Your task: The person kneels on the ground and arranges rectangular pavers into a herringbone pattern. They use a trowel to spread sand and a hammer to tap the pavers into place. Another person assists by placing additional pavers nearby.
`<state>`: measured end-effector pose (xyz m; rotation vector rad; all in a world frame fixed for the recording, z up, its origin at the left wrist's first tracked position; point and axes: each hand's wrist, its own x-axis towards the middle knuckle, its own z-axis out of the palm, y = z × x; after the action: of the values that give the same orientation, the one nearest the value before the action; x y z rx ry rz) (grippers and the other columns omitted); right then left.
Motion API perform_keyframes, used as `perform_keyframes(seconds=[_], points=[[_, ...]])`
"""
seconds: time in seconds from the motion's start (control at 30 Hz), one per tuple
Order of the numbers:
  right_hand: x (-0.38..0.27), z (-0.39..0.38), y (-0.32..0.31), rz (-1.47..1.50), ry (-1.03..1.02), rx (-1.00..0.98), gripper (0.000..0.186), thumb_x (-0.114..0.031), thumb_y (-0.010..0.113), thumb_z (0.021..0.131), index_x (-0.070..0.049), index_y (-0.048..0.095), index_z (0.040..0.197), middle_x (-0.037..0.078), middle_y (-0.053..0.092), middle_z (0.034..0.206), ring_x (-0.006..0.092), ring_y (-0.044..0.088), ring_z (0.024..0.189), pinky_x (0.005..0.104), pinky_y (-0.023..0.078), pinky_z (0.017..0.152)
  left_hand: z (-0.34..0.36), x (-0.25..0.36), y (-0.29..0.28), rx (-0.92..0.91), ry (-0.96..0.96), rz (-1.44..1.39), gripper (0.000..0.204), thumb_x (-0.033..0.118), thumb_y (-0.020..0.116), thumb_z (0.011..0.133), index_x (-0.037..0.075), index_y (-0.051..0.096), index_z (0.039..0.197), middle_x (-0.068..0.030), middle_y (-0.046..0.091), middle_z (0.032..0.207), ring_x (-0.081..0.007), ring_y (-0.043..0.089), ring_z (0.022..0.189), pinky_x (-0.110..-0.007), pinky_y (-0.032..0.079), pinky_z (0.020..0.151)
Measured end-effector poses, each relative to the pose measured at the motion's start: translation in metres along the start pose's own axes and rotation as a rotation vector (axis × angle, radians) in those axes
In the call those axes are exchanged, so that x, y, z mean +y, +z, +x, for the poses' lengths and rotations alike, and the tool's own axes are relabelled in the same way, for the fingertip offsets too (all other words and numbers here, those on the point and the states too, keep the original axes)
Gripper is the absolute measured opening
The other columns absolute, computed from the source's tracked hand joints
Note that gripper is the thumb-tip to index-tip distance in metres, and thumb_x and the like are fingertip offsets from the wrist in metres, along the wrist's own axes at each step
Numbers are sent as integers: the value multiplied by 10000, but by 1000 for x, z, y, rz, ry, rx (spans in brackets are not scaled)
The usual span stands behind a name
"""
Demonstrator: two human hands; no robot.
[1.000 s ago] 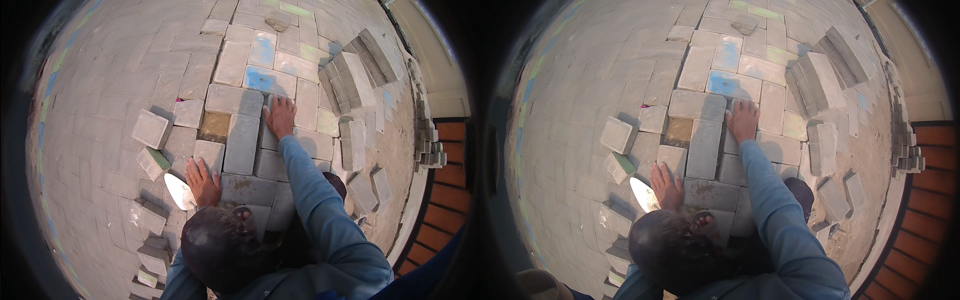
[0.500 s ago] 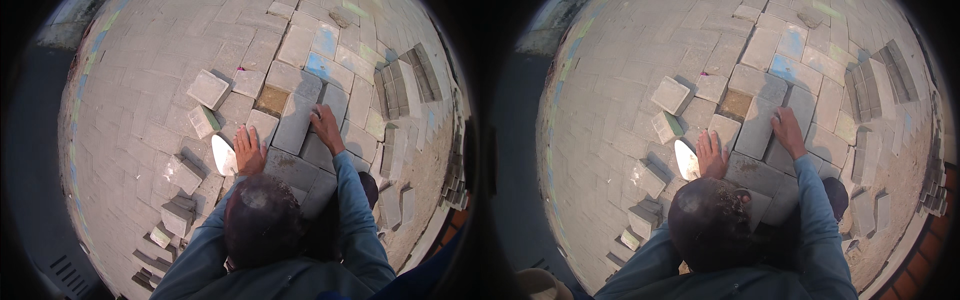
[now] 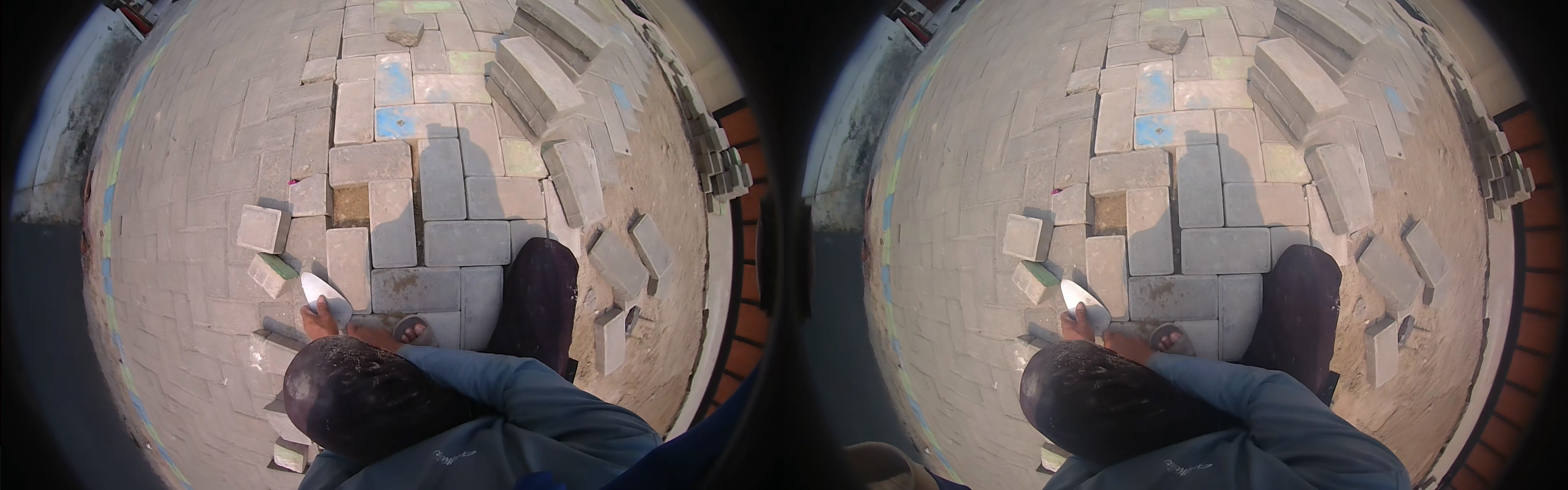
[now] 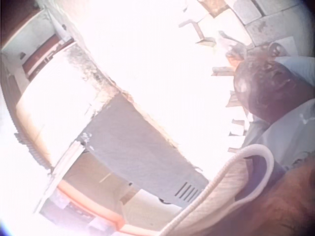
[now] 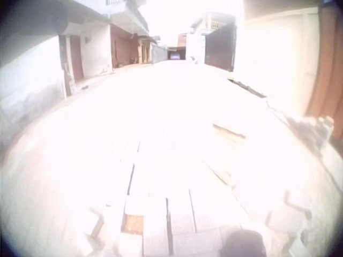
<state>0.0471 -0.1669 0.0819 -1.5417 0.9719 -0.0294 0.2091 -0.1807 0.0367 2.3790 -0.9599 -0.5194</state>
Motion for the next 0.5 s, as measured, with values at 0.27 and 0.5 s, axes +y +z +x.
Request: perform_keyframes(seconds=[0.27,0.5], points=[[20,-62,-122,460,160,414,340,-253,645,999,-7,473,1157,118,628,908,243,657,703,404,535,599,2,99,-16,-403,117,-785,363,321,565,1086,-31,650,1113,-91,666,963,-176,602,940,-328,465,930],[64,-143,-313,427,302,516,451,-411,583,1051,-47,469,1291,51,564,862,129,573,608,301,527,500,-11,45,56,-105,621,220,600,373,535,1051,20,424,1523,-234,407,1580,-425,337,1485,-532,229,1222]])
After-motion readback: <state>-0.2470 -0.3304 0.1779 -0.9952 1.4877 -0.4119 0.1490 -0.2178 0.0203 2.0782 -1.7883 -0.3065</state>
